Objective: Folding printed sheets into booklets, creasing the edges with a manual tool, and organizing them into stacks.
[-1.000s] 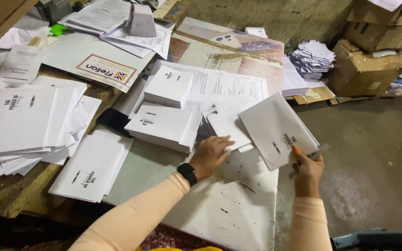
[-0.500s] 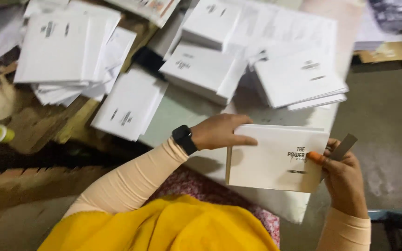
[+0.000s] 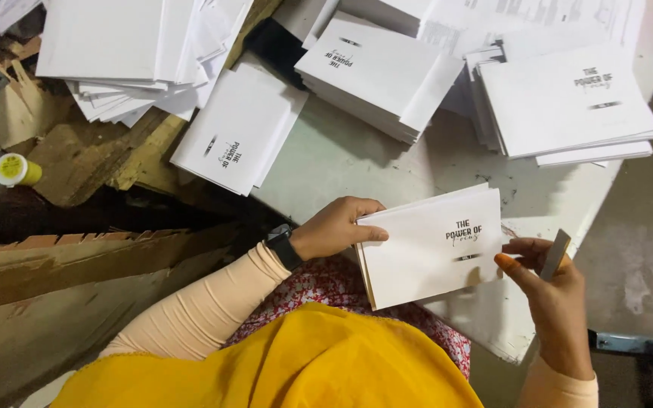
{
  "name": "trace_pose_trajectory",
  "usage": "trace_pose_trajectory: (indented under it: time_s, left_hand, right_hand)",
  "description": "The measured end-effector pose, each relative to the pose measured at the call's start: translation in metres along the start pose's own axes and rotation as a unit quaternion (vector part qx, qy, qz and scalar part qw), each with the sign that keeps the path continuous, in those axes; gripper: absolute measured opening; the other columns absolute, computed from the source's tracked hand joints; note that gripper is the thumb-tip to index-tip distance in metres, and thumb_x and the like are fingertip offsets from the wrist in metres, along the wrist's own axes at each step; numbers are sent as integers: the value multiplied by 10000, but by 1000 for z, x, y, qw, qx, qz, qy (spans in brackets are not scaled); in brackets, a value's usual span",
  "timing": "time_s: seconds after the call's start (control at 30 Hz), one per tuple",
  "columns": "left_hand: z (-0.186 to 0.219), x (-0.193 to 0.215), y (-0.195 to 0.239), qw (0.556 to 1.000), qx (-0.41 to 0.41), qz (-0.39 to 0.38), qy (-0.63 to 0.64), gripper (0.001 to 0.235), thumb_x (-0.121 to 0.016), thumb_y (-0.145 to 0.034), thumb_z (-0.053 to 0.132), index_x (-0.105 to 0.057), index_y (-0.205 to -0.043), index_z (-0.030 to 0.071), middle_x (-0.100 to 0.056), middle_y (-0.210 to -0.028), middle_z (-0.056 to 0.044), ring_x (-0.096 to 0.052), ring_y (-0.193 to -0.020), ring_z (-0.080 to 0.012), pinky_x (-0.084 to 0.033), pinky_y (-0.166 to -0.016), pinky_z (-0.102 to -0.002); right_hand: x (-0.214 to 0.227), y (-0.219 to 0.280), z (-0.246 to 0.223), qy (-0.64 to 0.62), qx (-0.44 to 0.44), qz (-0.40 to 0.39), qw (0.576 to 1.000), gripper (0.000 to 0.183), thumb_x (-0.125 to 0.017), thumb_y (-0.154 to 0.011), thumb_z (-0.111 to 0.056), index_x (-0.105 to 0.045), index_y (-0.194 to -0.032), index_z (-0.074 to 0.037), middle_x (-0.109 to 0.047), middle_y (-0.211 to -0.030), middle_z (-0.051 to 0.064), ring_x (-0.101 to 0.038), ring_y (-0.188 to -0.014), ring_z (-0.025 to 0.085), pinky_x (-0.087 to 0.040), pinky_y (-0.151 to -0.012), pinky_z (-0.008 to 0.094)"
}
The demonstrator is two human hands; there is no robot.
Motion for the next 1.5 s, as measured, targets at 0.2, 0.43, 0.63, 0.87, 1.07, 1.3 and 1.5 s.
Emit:
trace_pose_trajectory:
  time_s: [0.2, 0.43, 0.63, 0.87, 1.07, 1.3, 1.5]
  left_hand:
    - [-8, 1, 14, 998, 21, 39, 53, 265, -654, -859, 174, -663, -1085, 34, -722, -1013, -52, -694, -870, -157, -573, -699, -265]
    - [-15, 1, 25, 995, 9, 90, 40, 173, -656, -859, 171, -674, -992, 61, -693, -933, 1, -630, -834, -118, -512, -670, -258]
    - [-16, -2, 29, 992, -25, 105, 62, 256, -639, -871, 168, -654, -1090, 37, -706, -1054, -60, -663, -939, -172, -567, -774, -289]
    - [-15, -9, 36, 982, -41, 140, 119, 216, -619, -904, 153, -637, -1086, 37, -678, -1009, -37, -607, -910, -132, -526, -775, -279]
    - [-35, -12, 43, 971, -38, 182, 147, 225, -637, -897, 169, -604, -1092, 62, -669, -1052, -33, -607, -950, -132, -525, -853, -289]
    - [-108, -14, 33, 975, -37, 192, 103, 282, -400, -1029, 334, -475, -870, 114, -401, -816, 34, -376, -799, -100, -349, -749, -269]
    - [-119, -13, 28, 973, -12, 178, 143, 170, -511, -988, 230, -521, -864, 114, -425, -795, 48, -385, -764, -89, -358, -710, -262]
  right_hand:
    - [-14, 14, 1, 33, -78, 18, 996, 329, -743, -787, -156, -621, -1080, -71, -641, -913, 59, -541, -796, 159, -386, -714, 324]
    - [-31, 29, -16, 28, -117, 24, 992, 462, -687, -799, -155, -528, -1219, -48, -637, -1027, 89, -563, -774, 194, -333, -629, 340]
    - [-43, 31, 1, -20, -180, 14, 983, 466, -723, -776, -106, -537, -1202, -70, -679, -916, 89, -506, -623, 173, -269, -497, 282]
    - [-75, 40, 17, -128, -171, -25, 976, 261, -756, -791, -65, -503, -850, -77, -582, -660, 41, -560, -518, 176, -434, -427, 314]
    - [-86, 25, 22, -104, -127, 1, 987, 317, -785, -763, -58, -514, -923, -91, -547, -752, -7, -512, -668, 117, -456, -658, 268]
    - [-89, 8, 32, 9, -74, 7, 997, 296, -807, -724, -25, -556, -866, -91, -539, -790, -24, -495, -739, 111, -434, -690, 251]
    - [-89, 10, 15, 44, -107, 23, 993, 254, -791, -709, -22, -650, -912, -78, -593, -709, -18, -518, -677, 110, -445, -653, 260]
Point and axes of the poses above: each hand's wrist, its own y-axis away from the middle knuckle, its own x-axis out of the back of the hand, z = x × y, the point moved 3 cm from there along -y, towards the middle knuckle
